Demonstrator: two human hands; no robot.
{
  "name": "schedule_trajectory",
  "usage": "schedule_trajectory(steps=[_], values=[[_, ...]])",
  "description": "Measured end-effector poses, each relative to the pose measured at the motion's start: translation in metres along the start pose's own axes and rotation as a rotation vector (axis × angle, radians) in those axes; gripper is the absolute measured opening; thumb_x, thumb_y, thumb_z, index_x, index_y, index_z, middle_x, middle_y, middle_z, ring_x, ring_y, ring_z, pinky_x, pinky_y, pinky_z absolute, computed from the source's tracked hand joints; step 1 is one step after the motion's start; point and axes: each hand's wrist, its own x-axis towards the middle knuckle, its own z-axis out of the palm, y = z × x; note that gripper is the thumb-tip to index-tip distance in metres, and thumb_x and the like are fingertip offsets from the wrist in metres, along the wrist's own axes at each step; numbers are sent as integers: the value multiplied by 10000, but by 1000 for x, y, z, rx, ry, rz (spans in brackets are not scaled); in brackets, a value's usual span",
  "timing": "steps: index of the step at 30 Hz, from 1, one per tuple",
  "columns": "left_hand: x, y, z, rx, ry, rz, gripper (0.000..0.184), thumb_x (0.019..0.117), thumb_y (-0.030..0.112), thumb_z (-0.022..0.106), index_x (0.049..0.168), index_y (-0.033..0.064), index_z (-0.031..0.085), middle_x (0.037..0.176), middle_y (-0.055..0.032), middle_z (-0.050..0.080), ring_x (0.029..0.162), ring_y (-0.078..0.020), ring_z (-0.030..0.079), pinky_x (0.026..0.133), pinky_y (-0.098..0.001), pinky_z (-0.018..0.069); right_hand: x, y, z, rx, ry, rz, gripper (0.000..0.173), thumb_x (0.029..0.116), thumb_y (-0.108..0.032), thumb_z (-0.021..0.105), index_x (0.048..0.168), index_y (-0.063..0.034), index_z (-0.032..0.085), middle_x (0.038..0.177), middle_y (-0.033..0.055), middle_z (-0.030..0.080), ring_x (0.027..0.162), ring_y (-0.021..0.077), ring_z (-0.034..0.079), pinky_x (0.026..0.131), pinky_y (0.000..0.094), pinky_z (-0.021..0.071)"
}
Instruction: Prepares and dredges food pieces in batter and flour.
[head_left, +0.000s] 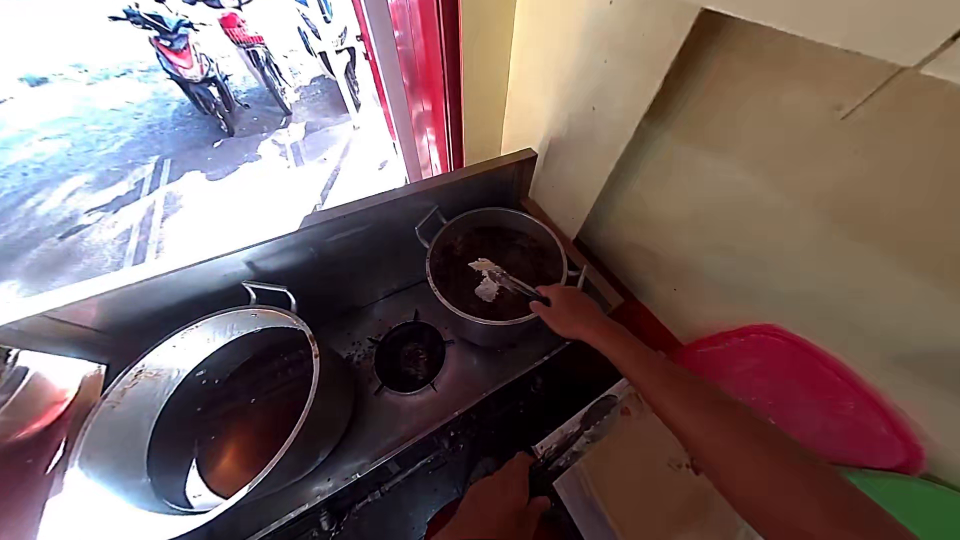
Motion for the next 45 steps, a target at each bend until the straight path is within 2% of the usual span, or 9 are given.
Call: schedule_trajectory(steps=[8,15,17,21,27,32,35,41,45], values=[[19,18,-1,106,33,-38,569,1050,526,452,1363,65,569,1061,-158,712,995,-325,708,878,-549,572,2,2,-12,-17,26,78,419,1017,-433,556,1106,-46,688,1074,205,701,1035,390,687,830,644,538],[72,87,16,534,-68,-83,753,999,621,478,1433,6,481,1323,-213,612,1147,-369,662,937,-550,553,-207,142,-13,485,380,135,400,1045,-449,563,1360,-218,647,972,62,710,799,194,692,716,464,602],[102,116,31,605,-117,-113,776,970,572,573,1434,-40,460,1397,-258,547,1178,-409,638,948,-575,547,-292,182,15,577,462,292,423,1027,-483,586,1398,-285,633,911,48,698,667,176,638,578,408,558],[174,146,84,719,-99,-123,699,930,385,681,1402,-79,459,1414,-290,503,1174,-428,627,921,-587,550,-427,241,104,680,456,620,514,998,-570,574,1418,-277,623,1002,47,714,724,179,646,636,431,555],[226,134,99,546,-160,-50,483,1028,409,570,1150,-51,652,1096,-274,674,1049,-424,667,905,-634,517,-529,238,238,1021,535,856,536,987,-511,592,1384,-154,648,826,38,654,548,133,531,479,350,465],[195,108,81,152,-183,-136,452,1042,455,575,1101,9,619,810,-77,542,548,-145,480,514,-315,457,-556,226,277,1397,562,1067,416,1070,-458,491,1183,-100,671,709,22,566,410,117,425,373,288,409],[166,99,75,-137,-207,-183,348,1067,389,546,1116,58,642,752,-2,557,446,-66,421,400,-213,390,-554,247,274,1433,590,1176,497,1075,-517,453,1083,-66,663,698,42,568,409,119,435,374,285,415],[127,89,86,-341,-181,-115,358,1100,343,460,1189,49,645,734,-7,559,419,-66,411,360,-209,382,-490,346,246,1034,347,1235,690,1029,-623,472,1111,27,690,970,239,669,832,352,657,776,555,538],[122,92,91,-330,-160,-73,343,1094,343,486,1152,51,658,724,-18,556,407,-78,402,352,-215,378,-419,395,234,670,260,986,515,1037,-502,528,1033,-23,715,1014,215,702,1012,394,682,872,631,531]])
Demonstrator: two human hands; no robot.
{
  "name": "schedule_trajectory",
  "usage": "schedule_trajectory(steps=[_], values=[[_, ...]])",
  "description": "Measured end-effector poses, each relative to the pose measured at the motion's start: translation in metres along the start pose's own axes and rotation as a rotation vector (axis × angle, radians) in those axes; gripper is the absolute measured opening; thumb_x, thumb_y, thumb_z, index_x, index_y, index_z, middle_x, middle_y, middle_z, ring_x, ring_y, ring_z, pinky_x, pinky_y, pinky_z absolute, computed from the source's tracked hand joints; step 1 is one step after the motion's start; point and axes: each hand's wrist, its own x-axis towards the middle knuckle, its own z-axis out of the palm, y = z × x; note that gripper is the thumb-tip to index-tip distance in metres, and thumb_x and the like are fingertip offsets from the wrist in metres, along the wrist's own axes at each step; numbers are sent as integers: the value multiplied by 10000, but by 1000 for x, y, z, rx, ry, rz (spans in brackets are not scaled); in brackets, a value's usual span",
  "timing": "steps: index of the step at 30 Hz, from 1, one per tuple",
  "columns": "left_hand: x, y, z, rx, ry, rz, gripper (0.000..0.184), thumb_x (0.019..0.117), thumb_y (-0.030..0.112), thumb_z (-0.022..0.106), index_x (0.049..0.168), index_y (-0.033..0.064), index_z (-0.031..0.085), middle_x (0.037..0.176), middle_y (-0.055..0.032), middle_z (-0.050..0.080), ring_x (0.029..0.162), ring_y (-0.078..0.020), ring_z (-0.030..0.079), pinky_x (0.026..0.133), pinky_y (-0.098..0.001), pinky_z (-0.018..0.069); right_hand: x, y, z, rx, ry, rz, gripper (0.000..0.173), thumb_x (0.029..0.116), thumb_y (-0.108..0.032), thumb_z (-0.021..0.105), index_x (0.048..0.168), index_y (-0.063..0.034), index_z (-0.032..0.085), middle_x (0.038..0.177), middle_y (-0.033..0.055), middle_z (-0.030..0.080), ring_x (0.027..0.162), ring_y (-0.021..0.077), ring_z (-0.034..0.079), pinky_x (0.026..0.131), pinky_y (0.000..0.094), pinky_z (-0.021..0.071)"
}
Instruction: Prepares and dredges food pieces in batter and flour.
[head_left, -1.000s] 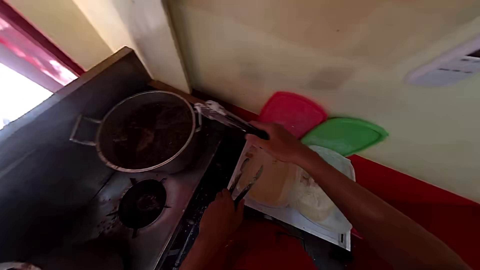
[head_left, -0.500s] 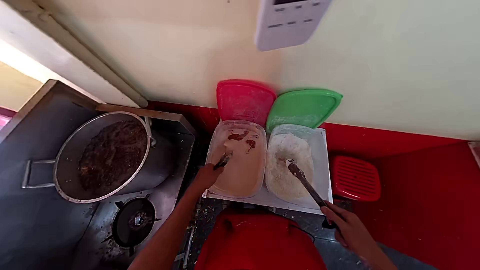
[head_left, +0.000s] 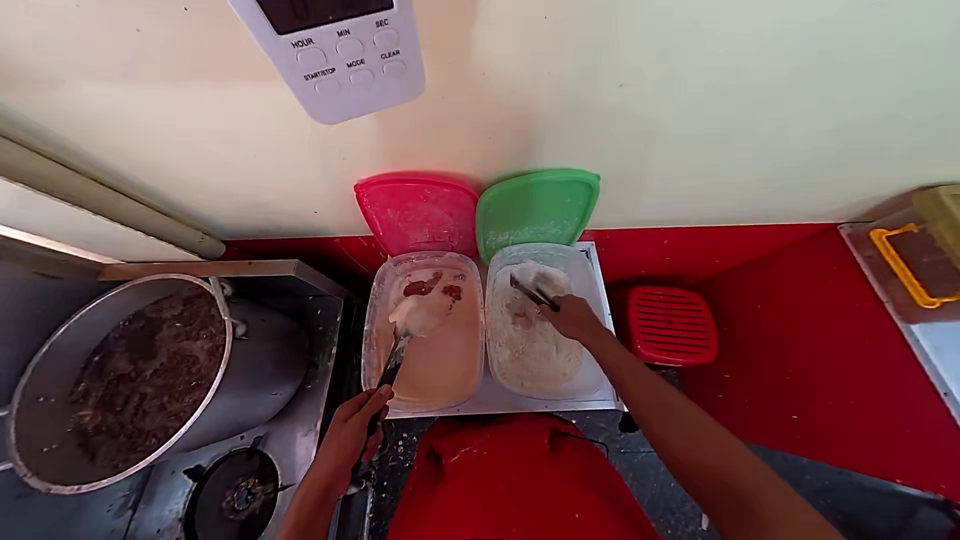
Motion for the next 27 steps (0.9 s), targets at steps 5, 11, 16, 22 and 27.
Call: schedule_trajectory(steps=[5,11,16,22,27], values=[[-7,-4,1,39,3,24,317,1081,348,521,1075,61,655,679,-16,513,400,-90,386,350,-226,370,-37,-28,-54,-484,-96,-135,381,998,-478,577,1069,-131,716,1014,127,721,987,341,704,791,603,562],[-13,-15,2,57,16,41,300,1068,340,549,1021,61,649,658,-10,508,400,-87,380,355,-226,360,-97,-37,9,-390,-110,-118,355,972,-381,582,1197,-133,701,1101,182,711,1040,407,683,823,650,534],[-15,-16,-8,78,2,32,299,1063,354,556,1006,72,639,658,-17,512,398,-92,384,350,-231,364,-100,-8,33,-301,-63,84,388,1061,-362,451,1328,-139,622,1188,197,687,1112,405,673,881,615,545],[-11,-10,-19,118,-6,43,296,1048,363,579,975,81,632,653,-19,510,398,-100,393,349,-237,370,-103,-11,57,-277,-111,-10,414,1051,-401,453,1355,-173,617,1200,189,684,1129,402,663,890,628,533],[-8,-5,-24,154,-25,48,292,1037,370,598,963,89,627,638,-19,500,391,-97,380,347,-237,358,-89,6,19,-346,86,96,398,1059,-373,487,1400,-199,596,1176,194,682,1013,404,694,803,594,567]])
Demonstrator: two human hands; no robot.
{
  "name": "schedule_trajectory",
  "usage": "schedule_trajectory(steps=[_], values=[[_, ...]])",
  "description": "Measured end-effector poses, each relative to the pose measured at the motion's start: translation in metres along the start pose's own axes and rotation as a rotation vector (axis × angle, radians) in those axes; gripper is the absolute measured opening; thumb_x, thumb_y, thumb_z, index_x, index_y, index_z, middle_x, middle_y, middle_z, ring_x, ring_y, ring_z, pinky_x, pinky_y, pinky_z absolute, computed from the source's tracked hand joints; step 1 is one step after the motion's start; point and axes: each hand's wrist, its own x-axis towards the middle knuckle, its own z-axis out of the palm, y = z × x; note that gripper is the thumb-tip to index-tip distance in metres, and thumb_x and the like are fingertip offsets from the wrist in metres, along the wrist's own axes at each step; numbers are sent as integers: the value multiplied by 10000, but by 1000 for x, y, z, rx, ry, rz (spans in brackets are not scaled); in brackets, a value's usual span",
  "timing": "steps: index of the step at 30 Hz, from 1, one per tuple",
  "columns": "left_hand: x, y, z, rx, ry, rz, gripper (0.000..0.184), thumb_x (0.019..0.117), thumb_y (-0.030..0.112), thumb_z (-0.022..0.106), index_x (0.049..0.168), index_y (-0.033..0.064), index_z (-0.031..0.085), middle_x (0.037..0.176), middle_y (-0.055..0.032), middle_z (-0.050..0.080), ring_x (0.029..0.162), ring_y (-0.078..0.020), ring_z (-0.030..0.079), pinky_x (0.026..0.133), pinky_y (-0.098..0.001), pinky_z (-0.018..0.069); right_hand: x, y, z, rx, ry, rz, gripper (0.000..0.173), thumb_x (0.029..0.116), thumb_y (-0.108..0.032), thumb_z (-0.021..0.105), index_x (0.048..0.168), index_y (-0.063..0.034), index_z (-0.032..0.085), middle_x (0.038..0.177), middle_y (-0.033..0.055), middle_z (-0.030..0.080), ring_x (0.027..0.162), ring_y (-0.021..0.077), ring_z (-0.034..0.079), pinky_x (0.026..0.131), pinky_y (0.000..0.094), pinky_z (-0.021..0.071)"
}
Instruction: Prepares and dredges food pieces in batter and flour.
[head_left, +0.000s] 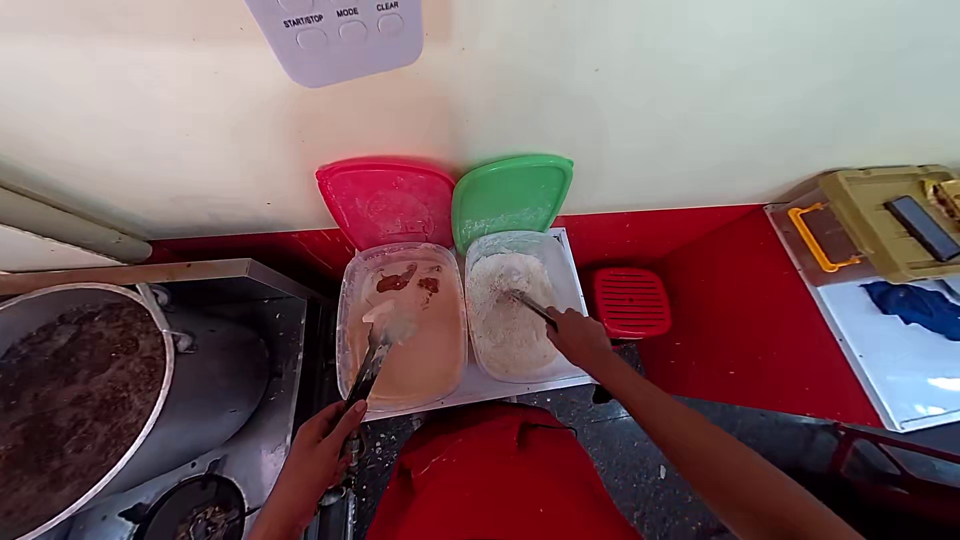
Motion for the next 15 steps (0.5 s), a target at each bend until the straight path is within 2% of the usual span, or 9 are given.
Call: schedule_trajectory(steps=[3,6,8,10,11,12,13,14,15], values=[[0,-1,0,9,-3,20,299,1032,379,602,980,87,638,647,-18,511,396,-100,389,350,-242,362,-24,2,-20,-35,63,50,512,1024,-438,529,1494,-233,517,1196,175,666,945,372,703,762,557,574],[0,-4,2,19,-6,34,309,1024,397,602,969,95,635,644,-13,508,398,-101,391,350,-242,360,-8,2,-16,8,75,130,787,927,-548,655,1548,-129,414,1301,223,606,941,392,700,764,572,580],[-1,-6,3,25,-12,27,314,1028,403,599,979,96,643,654,-16,514,403,-103,395,354,-245,361,17,2,-1,91,53,145,724,944,-522,659,1481,-74,474,1295,248,610,997,426,688,797,607,570],[-1,-5,4,34,-15,26,309,1028,399,598,984,97,643,647,-14,513,400,-103,395,353,-245,364,33,0,9,252,38,104,493,1004,-468,603,1267,-51,617,1070,237,686,942,417,698,745,619,558],[-1,-5,4,48,-16,24,314,1027,402,598,1006,94,650,648,-15,517,403,-105,403,357,-248,371,37,-1,9,377,13,84,416,1036,-440,567,1151,-50,655,937,218,684,841,387,689,681,590,548],[-2,-5,4,59,-13,24,321,1025,404,600,1037,88,661,655,-17,521,410,-110,413,365,-255,378,39,0,10,542,-33,80,413,1060,-443,525,1076,-60,678,801,169,631,677,311,621,575,502,504],[-4,-5,5,64,-9,22,320,1025,401,599,1055,89,664,655,-14,518,413,-109,415,369,-255,380,39,2,10,718,-125,110,464,1069,-508,476,1095,-95,686,705,75,548,511,175,484,462,344,419],[-5,-5,5,63,-3,20,318,1026,398,601,1069,89,665,653,-14,516,414,-109,414,370,-254,380,35,5,6,852,-230,152,492,1057,-557,461,1101,-111,662,702,30,531,445,99,397,417,260,363],[-6,-5,5,57,3,19,321,1023,399,606,1082,89,667,654,-16,517,414,-110,414,373,-255,382,26,9,-3,888,-301,181,514,1040,-589,473,1105,-112,653,718,18,536,427,74,370,407,236,350]])
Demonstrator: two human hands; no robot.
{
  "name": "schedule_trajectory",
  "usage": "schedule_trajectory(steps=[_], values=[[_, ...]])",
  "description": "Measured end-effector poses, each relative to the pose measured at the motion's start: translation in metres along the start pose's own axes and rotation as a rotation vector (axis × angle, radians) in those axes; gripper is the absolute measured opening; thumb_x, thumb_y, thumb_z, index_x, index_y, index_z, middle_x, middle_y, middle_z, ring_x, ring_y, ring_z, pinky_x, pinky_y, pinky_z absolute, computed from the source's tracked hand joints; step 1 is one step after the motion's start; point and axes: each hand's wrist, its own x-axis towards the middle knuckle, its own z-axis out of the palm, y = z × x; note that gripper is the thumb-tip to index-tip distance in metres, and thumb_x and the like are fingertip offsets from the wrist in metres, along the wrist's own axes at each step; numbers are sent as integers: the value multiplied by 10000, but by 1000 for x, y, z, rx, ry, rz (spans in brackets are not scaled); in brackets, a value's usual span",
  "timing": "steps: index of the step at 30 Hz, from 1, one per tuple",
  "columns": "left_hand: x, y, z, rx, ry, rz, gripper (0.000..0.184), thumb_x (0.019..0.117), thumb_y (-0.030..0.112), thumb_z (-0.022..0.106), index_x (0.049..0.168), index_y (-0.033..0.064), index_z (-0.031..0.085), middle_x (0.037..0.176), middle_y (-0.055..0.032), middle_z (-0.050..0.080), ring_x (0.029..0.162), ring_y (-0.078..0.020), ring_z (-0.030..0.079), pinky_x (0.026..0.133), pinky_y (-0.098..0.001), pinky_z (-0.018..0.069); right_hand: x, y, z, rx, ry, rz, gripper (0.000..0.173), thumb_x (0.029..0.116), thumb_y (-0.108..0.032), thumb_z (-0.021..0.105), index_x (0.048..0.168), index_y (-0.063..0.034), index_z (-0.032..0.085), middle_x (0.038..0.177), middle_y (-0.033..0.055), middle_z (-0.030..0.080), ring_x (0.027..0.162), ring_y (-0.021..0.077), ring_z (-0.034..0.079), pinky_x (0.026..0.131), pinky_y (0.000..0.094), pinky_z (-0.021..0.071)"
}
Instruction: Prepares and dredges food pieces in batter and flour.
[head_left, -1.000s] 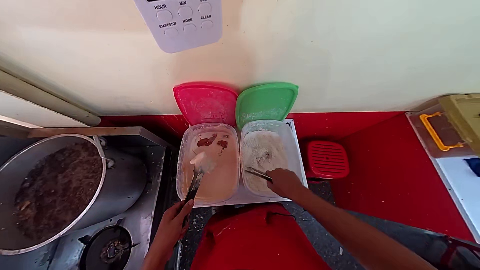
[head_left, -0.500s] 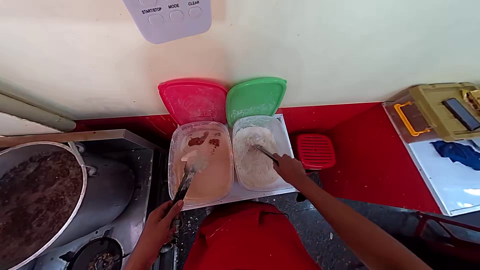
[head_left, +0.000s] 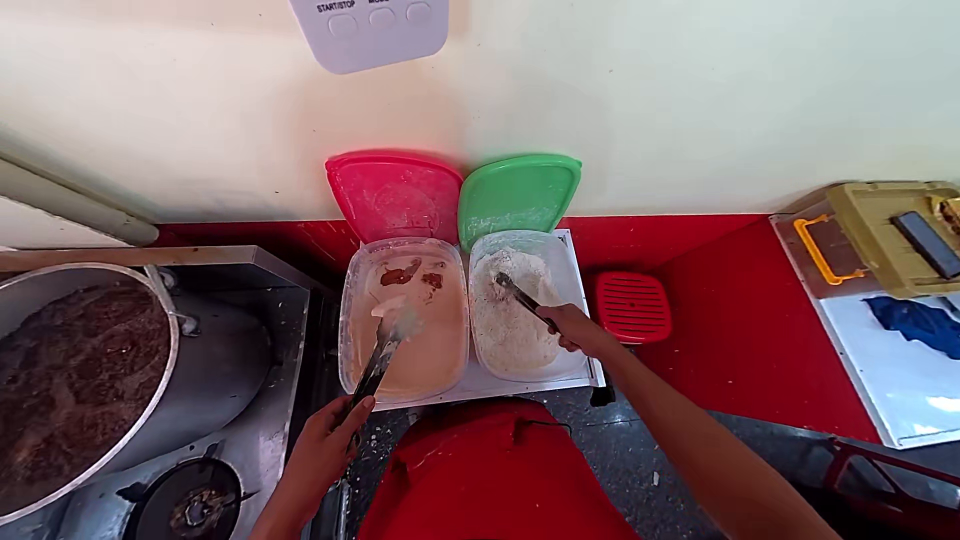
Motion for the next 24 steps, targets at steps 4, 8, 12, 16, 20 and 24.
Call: schedule_trajectory(steps=[4,8,12,16,20,24], values=[[-5,-4,4,-32,19,-12,334,1021,404,616,1097,83,666,673,-31,531,425,-121,423,379,-265,385,-32,-9,-27,-352,123,14,666,990,-680,501,967,-40,682,696,106,560,535,200,515,533,396,468],[-7,-7,9,-27,24,-24,331,1020,413,622,1072,89,661,670,-32,525,423,-128,418,378,-269,385,28,-29,-19,-501,151,-67,701,1010,-639,494,1008,31,701,921,234,682,852,371,681,789,599,543],[-14,-6,9,-18,14,-21,356,1003,441,637,1091,97,666,682,-27,537,429,-125,422,384,-267,385,59,-52,-4,-815,-20,-414,441,1070,-423,475,979,-60,707,897,166,674,910,348,664,803,580,513],[-20,-6,11,-25,29,-10,363,1006,451,625,1088,99,667,672,-26,531,423,-125,419,380,-267,387,-24,-64,-24,-1197,28,-490,358,1013,-435,560,1218,-173,691,1001,128,712,938,337,704,756,584,564],[-22,-10,14,-36,64,14,371,1002,453,624,1088,95,670,670,-22,536,427,-122,435,386,-264,400,-69,-32,-8,-1253,62,-490,542,958,-405,630,1456,-199,570,1152,172,672,884,376,689,735,582,562],[-20,-11,13,-20,59,15,382,998,466,627,1080,96,673,676,-28,546,433,-131,450,389,-273,411,-38,4,30,-1225,-53,-341,484,1050,-318,481,1495,-129,484,1300,231,610,1029,440,674,838,611,549]])
